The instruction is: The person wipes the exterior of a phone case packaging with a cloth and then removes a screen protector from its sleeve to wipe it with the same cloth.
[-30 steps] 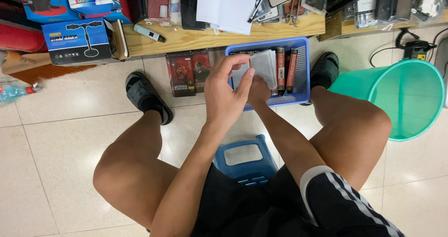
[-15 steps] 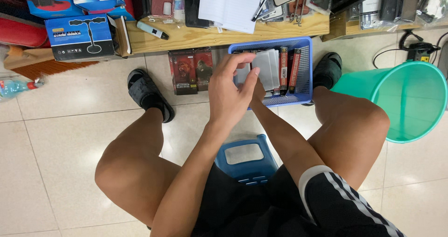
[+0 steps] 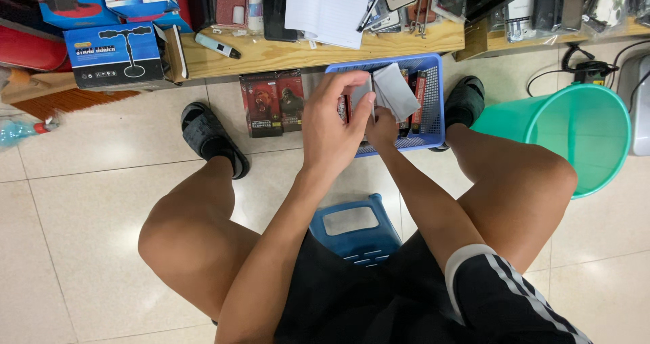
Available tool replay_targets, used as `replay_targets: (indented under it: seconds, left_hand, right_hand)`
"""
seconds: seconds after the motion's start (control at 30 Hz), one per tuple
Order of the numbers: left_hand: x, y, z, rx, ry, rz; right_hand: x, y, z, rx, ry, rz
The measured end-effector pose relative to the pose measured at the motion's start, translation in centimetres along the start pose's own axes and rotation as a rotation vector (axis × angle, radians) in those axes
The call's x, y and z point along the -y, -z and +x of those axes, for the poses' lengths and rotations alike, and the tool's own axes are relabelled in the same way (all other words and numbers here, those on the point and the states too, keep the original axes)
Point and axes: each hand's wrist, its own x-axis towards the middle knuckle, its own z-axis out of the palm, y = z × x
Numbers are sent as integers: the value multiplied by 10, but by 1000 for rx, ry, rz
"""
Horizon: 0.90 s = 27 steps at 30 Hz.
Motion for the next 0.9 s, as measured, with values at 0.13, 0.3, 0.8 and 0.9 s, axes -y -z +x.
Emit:
replay_targets:
  seconds: [0.13,0.3,0.8,0.9]
  left_hand:
    - [-1,1,0,-2,-15,-9]
    - [-1,8,3,-24,-3,26]
    - [-10,26,19,-172,554,-780]
    - [-5,22,15,-108,564,-743]
  right_hand:
    - [36,30,-9,14,-59,124]
    - [84,72,9,-103,-10,109]
    - [256,266,-81,123,1024,263]
    - [245,270,-80,273,1026,287]
